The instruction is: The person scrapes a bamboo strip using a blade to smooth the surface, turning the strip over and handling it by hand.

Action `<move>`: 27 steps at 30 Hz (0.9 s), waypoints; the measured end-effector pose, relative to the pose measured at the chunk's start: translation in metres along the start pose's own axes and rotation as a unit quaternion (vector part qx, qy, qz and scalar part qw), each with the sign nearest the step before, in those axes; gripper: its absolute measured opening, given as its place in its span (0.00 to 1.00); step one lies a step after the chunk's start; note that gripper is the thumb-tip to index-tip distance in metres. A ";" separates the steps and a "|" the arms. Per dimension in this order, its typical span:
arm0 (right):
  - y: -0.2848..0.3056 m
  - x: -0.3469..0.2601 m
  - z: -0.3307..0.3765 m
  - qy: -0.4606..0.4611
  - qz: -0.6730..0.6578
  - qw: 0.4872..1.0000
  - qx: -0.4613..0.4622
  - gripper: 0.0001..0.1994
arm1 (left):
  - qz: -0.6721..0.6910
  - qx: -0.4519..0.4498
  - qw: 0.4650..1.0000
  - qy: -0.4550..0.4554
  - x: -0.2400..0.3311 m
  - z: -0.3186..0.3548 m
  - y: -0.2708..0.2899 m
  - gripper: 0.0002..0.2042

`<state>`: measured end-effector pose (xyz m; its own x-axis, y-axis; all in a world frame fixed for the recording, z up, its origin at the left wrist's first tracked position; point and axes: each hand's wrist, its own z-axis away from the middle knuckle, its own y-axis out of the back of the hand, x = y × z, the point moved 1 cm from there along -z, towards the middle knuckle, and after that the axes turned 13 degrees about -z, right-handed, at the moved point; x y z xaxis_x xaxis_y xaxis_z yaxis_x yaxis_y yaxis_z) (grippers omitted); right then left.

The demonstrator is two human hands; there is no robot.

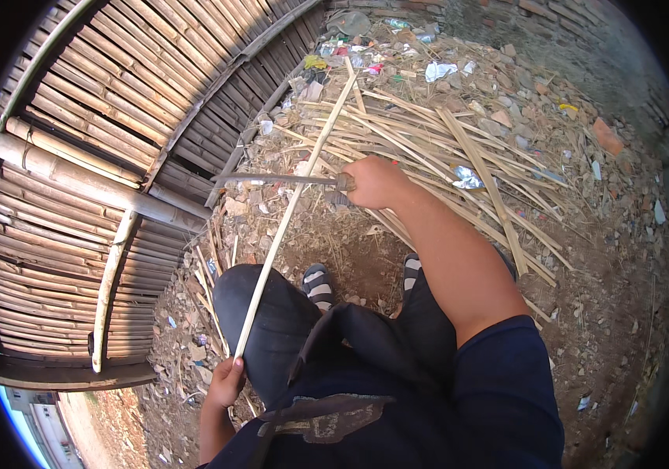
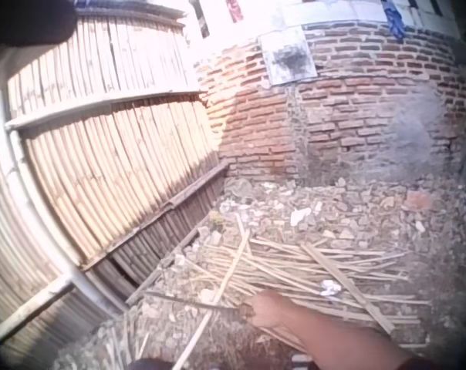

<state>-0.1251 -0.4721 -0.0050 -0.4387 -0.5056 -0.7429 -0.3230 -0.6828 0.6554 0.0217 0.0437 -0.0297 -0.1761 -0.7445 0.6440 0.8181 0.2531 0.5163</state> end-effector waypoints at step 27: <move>-0.028 -0.036 0.028 0.091 0.070 0.992 -0.050 0.12 | -0.292 0.285 0.909 -0.082 0.020 0.020 -0.027 0.24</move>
<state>-0.1239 -0.4197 0.0076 -0.3117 -0.6800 -0.6637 -0.1812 -0.6431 0.7440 -0.0150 0.0345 -0.0195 -0.6066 -0.7644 0.2182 0.1505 0.1591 0.9757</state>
